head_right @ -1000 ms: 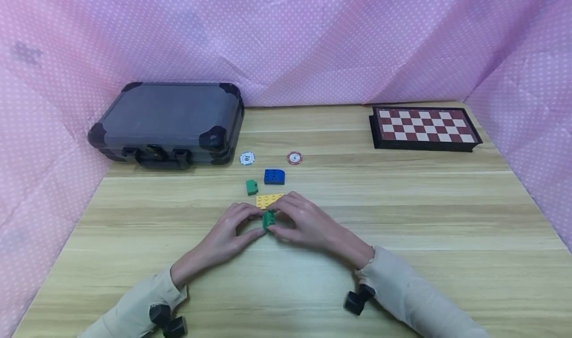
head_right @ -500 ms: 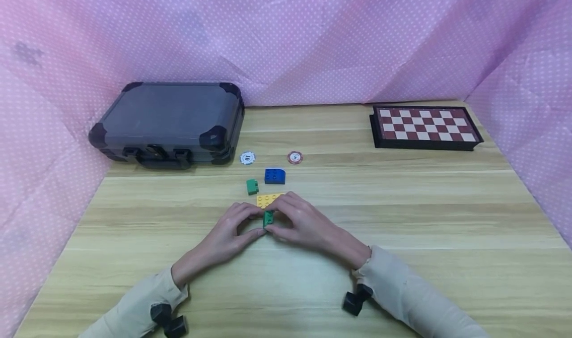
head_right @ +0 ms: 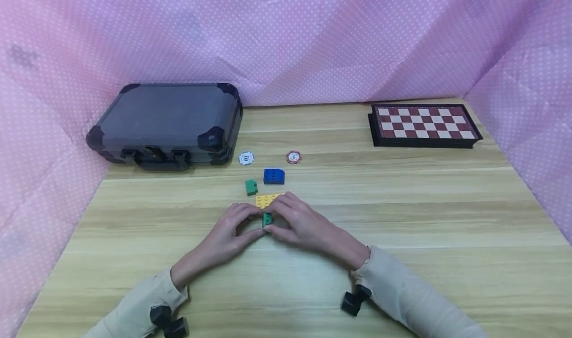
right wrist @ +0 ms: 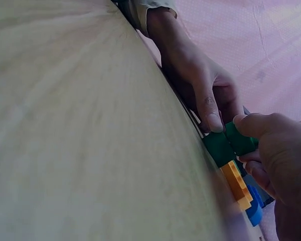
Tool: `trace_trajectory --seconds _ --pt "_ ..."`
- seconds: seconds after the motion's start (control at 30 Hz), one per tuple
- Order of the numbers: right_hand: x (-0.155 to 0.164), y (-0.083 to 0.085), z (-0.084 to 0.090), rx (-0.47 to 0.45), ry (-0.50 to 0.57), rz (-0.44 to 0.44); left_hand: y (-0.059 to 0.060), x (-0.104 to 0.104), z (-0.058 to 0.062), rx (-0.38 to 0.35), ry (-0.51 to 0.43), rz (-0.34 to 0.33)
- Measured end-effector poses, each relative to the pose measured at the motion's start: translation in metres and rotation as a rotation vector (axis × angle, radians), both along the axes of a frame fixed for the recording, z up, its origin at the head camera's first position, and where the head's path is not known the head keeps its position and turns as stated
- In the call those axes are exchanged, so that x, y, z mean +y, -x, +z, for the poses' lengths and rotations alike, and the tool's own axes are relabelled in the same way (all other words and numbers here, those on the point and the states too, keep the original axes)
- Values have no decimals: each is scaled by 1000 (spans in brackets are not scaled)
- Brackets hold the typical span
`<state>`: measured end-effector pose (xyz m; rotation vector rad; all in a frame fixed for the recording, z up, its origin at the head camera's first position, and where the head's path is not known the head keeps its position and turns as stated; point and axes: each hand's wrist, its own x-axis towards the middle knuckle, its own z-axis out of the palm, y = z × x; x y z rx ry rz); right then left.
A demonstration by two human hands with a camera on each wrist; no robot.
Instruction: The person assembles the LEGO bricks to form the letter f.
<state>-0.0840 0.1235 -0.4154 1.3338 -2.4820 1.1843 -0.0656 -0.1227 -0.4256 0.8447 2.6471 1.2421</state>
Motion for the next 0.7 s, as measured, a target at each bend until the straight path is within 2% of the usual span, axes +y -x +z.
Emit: trace_trajectory --seconds 0.37,0.7 --pt "1 0 10 -58 -112 21 0 1 -2 -33 -6 11" --pt "-5 1 19 29 -195 31 1 0 -2 -28 -9 18"
